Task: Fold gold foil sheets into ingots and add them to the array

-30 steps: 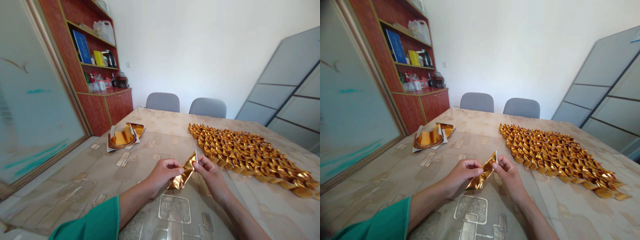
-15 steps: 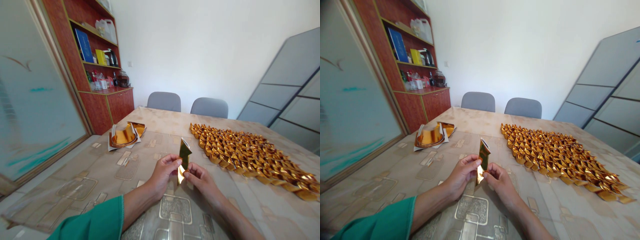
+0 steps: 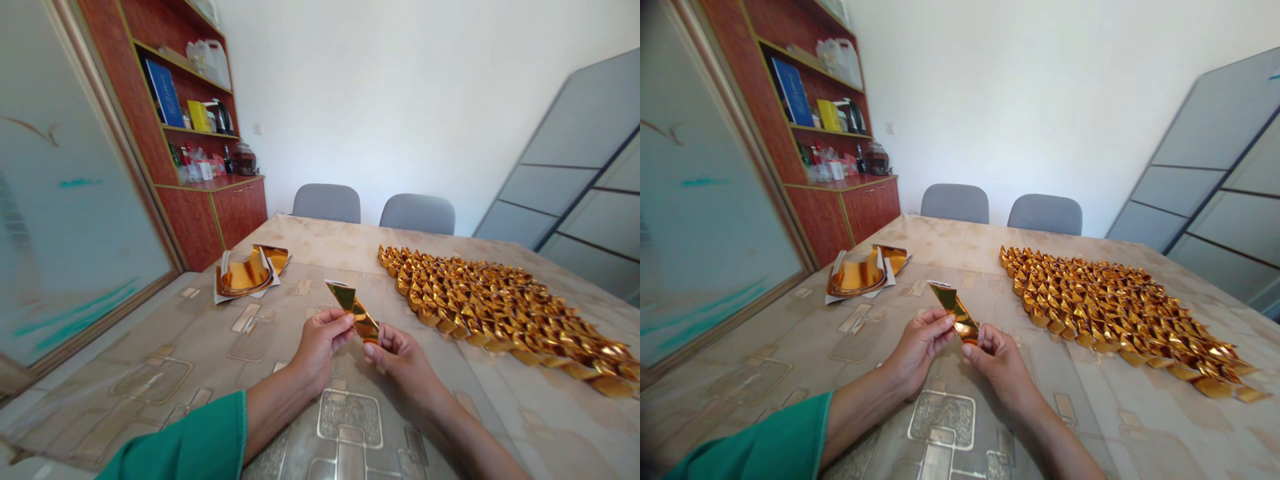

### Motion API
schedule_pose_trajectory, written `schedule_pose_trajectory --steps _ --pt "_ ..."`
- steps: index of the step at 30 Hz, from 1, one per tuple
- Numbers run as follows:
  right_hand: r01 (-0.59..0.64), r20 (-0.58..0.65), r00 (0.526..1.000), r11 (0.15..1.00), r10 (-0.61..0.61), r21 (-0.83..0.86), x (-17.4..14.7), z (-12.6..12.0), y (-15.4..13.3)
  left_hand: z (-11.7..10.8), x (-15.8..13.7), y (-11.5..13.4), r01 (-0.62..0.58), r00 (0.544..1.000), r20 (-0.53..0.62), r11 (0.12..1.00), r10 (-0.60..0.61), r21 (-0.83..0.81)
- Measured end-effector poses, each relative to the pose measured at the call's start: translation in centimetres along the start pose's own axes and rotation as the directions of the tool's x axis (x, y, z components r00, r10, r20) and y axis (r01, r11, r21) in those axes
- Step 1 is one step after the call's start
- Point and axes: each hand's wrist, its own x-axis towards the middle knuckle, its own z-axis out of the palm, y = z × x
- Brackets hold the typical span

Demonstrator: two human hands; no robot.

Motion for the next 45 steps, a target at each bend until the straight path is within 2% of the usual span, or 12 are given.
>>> schedule_pose_trajectory --steps 5,8,11,13,16,19,23,29,35,38,42,45 --pt "-0.007 0.032 0.999 0.998 0.009 -0.059 -0.1 -0.7 0.2 -0.7 1.2 2.0 -0.076 0.99 -0.126 0.992 0.063 -0.104" --pt "0.103 -0.013 0.994 0.977 -0.107 -0.187 -0.2 -1.2 0.4 -1.0 1.6 2.7 -0.043 0.989 -0.145 0.991 0.024 -0.125" --pt "0.252 -0.041 0.958 0.897 -0.285 -0.364 -0.3 -1.4 0.0 -0.9 1.1 2.1 0.098 0.992 -0.075 0.99 -0.106 -0.106" --pt "0.347 0.021 0.926 0.826 -0.378 -0.445 -0.4 -1.4 -0.6 -0.6 0.5 1.4 0.186 0.982 -0.013 0.979 -0.188 -0.084" --pt "0.455 0.16 0.886 0.751 -0.435 -0.478 -0.6 -1.4 -1.5 -0.3 -0.3 0.7 0.291 0.953 0.099 0.956 -0.287 -0.033" --pt "0.503 0.229 0.864 0.733 -0.449 -0.459 -0.6 -1.5 -2.0 -0.4 -0.6 0.8 0.313 0.94 0.144 0.95 -0.31 -0.004" --pt "0.535 0.252 0.844 0.715 -0.473 -0.45 -0.6 -1.8 -2.2 -0.6 -0.5 1.4 0.323 0.923 0.197 0.944 -0.33 0.066" --pt "0.597 0.296 0.801 0.65 -0.521 -0.47 -0.4 -2.5 -2.0 -0.6 -0.1 1.5 0.214 0.965 0.121 0.966 -0.232 0.143" --pt "0.629 0.352 0.777 0.626 -0.522 -0.46 -0.4 -2.8 -2.2 -0.7 -0.1 1.6 0.261 0.943 0.157 0.946 -0.293 0.195" --pt "0.621 0.374 0.783 0.636 -0.497 -0.458 -0.5 -3.0 -2.5 -0.7 -0.3 1.8 0.282 0.932 0.173 0.936 -0.319 0.208" --pt "0.607 0.389 0.793 0.654 -0.468 -0.451 -0.7 -3.1 -2.7 -0.6 -0.4 1.9 0.244 0.95 0.154 0.953 -0.272 0.178" --pt "0.579 0.354 0.813 0.704 -0.462 -0.411 -0.8 -2.8 -2.6 -0.5 -0.5 1.8 0.236 0.95 0.161 0.954 -0.267 0.187"
